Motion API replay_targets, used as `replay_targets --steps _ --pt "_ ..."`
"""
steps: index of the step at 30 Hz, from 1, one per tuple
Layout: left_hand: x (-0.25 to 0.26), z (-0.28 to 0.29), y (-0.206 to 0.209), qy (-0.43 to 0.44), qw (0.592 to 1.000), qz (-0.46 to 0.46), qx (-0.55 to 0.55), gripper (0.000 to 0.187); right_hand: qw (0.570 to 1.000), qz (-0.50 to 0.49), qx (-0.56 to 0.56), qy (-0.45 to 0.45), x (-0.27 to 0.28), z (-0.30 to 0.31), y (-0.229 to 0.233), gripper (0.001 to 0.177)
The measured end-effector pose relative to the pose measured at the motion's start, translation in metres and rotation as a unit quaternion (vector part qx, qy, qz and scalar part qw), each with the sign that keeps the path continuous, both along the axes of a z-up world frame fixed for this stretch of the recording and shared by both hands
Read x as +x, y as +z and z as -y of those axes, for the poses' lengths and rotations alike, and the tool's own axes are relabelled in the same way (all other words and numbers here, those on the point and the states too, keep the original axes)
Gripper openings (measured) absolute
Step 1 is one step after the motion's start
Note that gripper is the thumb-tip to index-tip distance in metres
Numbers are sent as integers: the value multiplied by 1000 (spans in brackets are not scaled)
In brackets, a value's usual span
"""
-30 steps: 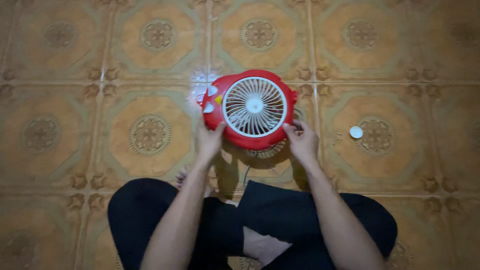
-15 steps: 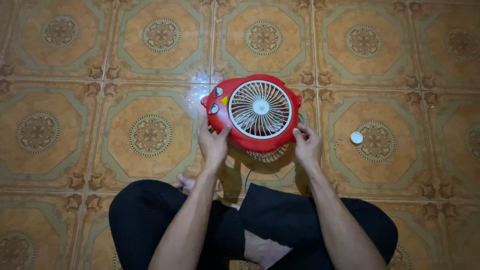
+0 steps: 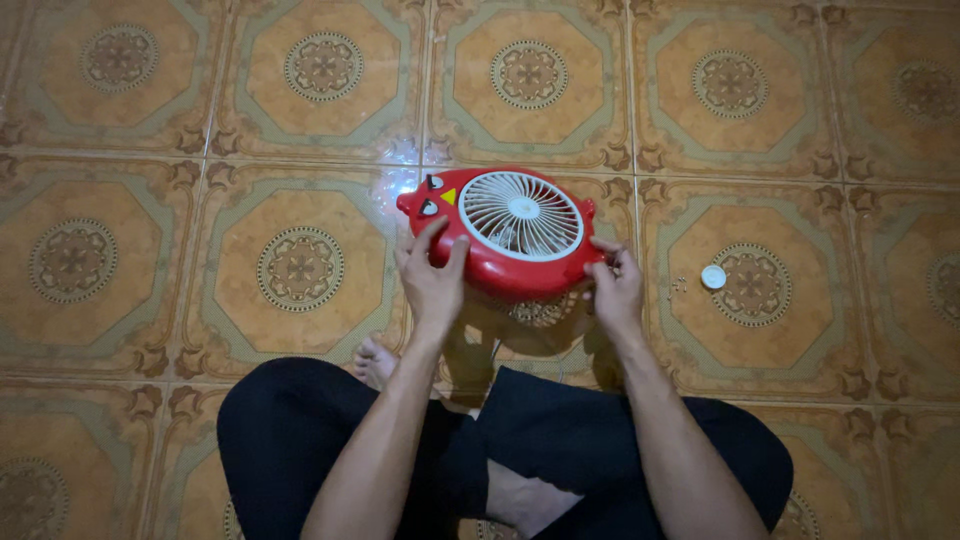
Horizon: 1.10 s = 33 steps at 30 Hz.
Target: The person disassembles a red electric fan by removing the front grille, fan blades, and rear cover using a screwdriver. They then reassemble the fan by placing the blades back, securing the rear cover, and snapping the front grille into place.
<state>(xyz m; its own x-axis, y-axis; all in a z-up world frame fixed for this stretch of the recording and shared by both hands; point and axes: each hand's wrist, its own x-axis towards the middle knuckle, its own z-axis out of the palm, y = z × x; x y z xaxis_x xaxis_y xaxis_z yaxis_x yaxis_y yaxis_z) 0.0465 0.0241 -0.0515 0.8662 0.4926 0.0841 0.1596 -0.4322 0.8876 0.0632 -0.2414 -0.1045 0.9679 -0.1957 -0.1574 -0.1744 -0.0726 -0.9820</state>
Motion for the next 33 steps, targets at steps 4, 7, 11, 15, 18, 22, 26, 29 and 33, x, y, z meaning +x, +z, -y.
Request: replay_targets --steps 4,7,11,15,18,22,26,29,33 --pt "-7 6 20 -60 996 42 50 75 997 40 10 70 -4 4 2 50" --pt "-15 9 35 -126 988 61 67 85 996 57 -14 70 -6 -5 6 48" --pt "-11 12 44 -173 972 99 120 72 996 64 -10 61 -3 -15 16 44" --pt "-5 8 44 -204 954 107 190 65 998 42 -34 39 -1 -17 24 40" --pt "-2 6 46 -199 921 151 298 63 996 53 -58 33 0 -17 27 40" --pt "6 8 48 -229 879 163 385 57 997 67 -39 31 4 -16 28 41" --pt "9 13 45 -249 856 162 423 48 999 50 -5 14 9 -13 26 48" --pt "7 16 45 -260 864 166 399 49 998 47 47 5 12 -11 24 52" --pt "3 26 49 -255 890 160 343 53 999 3 36 -13 11 -7 24 51"
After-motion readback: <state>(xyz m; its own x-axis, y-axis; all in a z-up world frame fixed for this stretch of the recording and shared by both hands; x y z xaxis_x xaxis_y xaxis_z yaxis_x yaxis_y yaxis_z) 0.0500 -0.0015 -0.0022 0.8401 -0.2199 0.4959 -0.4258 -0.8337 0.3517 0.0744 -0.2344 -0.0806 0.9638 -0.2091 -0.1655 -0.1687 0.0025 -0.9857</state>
